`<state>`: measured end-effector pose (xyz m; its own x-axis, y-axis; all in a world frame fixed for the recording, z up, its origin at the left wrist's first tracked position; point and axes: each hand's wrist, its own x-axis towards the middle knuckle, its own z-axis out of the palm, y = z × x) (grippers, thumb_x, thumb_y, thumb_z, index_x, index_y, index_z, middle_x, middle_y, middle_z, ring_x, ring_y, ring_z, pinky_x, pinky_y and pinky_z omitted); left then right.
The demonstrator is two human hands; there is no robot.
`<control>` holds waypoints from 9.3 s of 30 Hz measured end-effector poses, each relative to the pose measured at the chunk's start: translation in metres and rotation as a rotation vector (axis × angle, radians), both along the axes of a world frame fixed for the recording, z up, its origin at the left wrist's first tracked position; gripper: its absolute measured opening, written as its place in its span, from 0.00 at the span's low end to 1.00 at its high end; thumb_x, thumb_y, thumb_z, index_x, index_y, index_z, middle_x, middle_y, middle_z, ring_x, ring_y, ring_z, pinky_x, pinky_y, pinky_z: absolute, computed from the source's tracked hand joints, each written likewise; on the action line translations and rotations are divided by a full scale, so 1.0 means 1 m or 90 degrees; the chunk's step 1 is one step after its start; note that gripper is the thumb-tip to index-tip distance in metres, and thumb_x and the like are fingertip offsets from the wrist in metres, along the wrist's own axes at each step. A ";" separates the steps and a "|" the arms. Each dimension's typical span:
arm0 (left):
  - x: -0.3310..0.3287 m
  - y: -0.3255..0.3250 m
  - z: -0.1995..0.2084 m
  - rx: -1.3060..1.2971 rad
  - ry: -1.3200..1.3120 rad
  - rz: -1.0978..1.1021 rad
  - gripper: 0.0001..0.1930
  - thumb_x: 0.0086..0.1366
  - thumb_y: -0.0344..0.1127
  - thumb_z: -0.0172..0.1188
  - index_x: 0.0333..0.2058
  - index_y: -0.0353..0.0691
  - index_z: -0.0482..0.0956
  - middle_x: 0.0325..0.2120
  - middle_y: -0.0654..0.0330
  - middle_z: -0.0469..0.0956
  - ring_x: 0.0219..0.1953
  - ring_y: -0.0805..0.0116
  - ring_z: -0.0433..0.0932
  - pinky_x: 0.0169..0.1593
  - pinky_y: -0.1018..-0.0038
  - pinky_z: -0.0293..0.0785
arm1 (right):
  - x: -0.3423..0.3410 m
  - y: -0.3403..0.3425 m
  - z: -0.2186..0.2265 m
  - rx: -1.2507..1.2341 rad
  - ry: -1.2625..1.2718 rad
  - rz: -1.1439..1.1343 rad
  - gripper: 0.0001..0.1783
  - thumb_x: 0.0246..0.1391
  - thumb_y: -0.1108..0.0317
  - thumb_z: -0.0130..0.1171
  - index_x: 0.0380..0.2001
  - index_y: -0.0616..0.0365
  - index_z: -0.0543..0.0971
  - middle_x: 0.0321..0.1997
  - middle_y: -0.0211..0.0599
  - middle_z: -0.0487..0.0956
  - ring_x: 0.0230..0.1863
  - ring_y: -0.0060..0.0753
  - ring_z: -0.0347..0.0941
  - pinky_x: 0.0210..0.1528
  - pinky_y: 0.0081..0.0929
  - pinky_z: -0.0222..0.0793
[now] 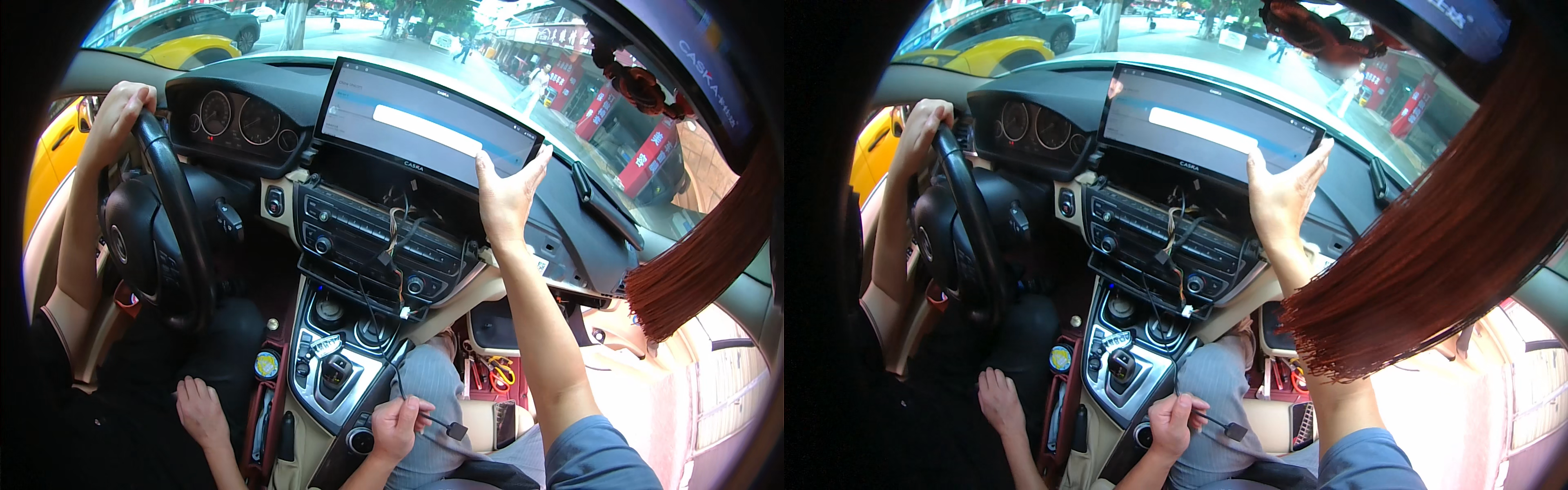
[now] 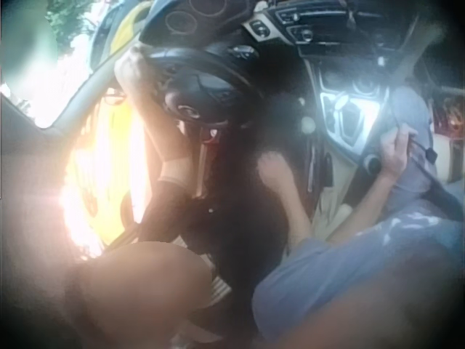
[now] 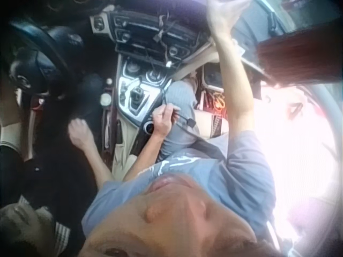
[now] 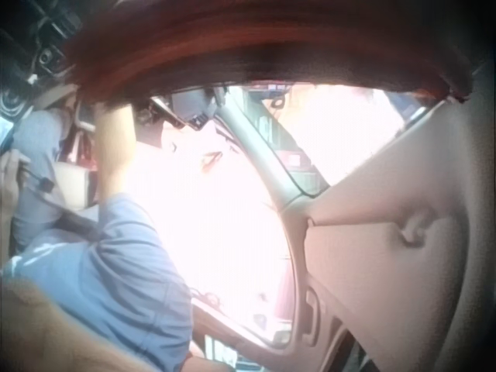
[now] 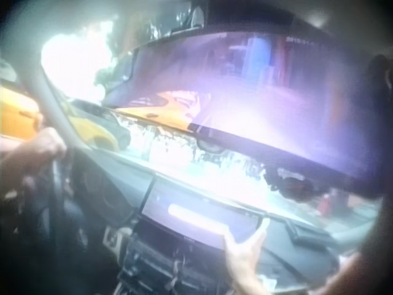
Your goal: The person installs a new infotainment screen into a BMW dashboard. They connect wiring, test the display, and secure the unit into the dashboard cavity. Tools and a smartphone are visible on the passenger seat.
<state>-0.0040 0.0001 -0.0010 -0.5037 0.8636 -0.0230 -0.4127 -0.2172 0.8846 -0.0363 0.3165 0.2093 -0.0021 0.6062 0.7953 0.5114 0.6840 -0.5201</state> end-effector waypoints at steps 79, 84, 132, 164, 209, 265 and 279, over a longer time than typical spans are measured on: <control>0.000 0.000 0.001 0.014 0.043 -0.006 0.22 0.79 0.42 0.51 0.34 0.31 0.86 0.26 0.62 0.84 0.24 0.78 0.81 0.27 0.83 0.73 | 0.034 0.020 -0.022 0.000 0.030 0.169 0.49 0.61 0.64 0.65 0.75 0.71 0.49 0.68 0.68 0.69 0.68 0.57 0.69 0.72 0.43 0.62; 0.000 0.000 0.001 0.013 0.040 -0.012 0.22 0.79 0.42 0.51 0.34 0.32 0.86 0.26 0.63 0.84 0.24 0.79 0.80 0.27 0.83 0.72 | 0.035 0.017 -0.021 -0.021 0.034 0.156 0.49 0.61 0.64 0.66 0.75 0.69 0.49 0.68 0.68 0.70 0.67 0.57 0.70 0.71 0.43 0.63; 0.005 0.000 0.021 0.131 0.342 -0.029 0.12 0.73 0.34 0.59 0.30 0.34 0.80 0.20 0.59 0.79 0.21 0.66 0.80 0.28 0.71 0.74 | 0.163 -0.203 -0.119 -0.477 -0.155 0.576 0.13 0.66 0.70 0.60 0.49 0.66 0.83 0.43 0.43 0.87 0.42 0.38 0.82 0.48 0.29 0.77; 0.014 0.003 0.006 0.091 0.196 -0.015 0.16 0.73 0.35 0.61 0.25 0.34 0.80 0.18 0.58 0.80 0.21 0.69 0.82 0.26 0.73 0.74 | -0.214 0.041 0.147 0.005 -0.517 0.437 0.16 0.56 0.61 0.66 0.19 0.58 0.77 0.23 0.39 0.70 0.27 0.28 0.70 0.30 0.26 0.65; 0.012 0.000 0.006 0.048 0.148 -0.038 0.14 0.75 0.34 0.58 0.30 0.32 0.82 0.20 0.59 0.82 0.21 0.73 0.83 0.27 0.78 0.77 | -0.074 0.071 0.174 0.010 -0.522 0.398 0.42 0.65 0.30 0.50 0.64 0.56 0.75 0.65 0.52 0.76 0.66 0.49 0.74 0.64 0.46 0.74; 0.016 0.000 0.011 0.041 0.190 0.022 0.15 0.77 0.37 0.55 0.38 0.32 0.86 0.21 0.60 0.83 0.21 0.75 0.81 0.27 0.80 0.75 | 0.177 -0.003 0.035 0.136 -0.241 0.225 0.16 0.58 0.79 0.57 0.49 0.66 0.82 0.45 0.51 0.85 0.45 0.46 0.83 0.50 0.35 0.77; 0.016 0.002 0.016 0.106 0.217 0.091 0.19 0.77 0.41 0.54 0.36 0.29 0.85 0.37 0.54 0.77 0.28 0.72 0.76 0.31 0.78 0.75 | 0.357 -0.184 -0.283 -0.397 -0.322 0.221 0.13 0.56 0.77 0.58 0.44 0.63 0.85 0.36 0.55 0.84 0.40 0.55 0.82 0.45 0.44 0.77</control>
<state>0.0121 0.0018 0.0152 -0.5739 0.7620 0.3001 -0.0570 -0.4028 0.9135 0.3205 0.1321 -0.0733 -0.5302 0.8302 0.1721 0.5983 0.5102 -0.6179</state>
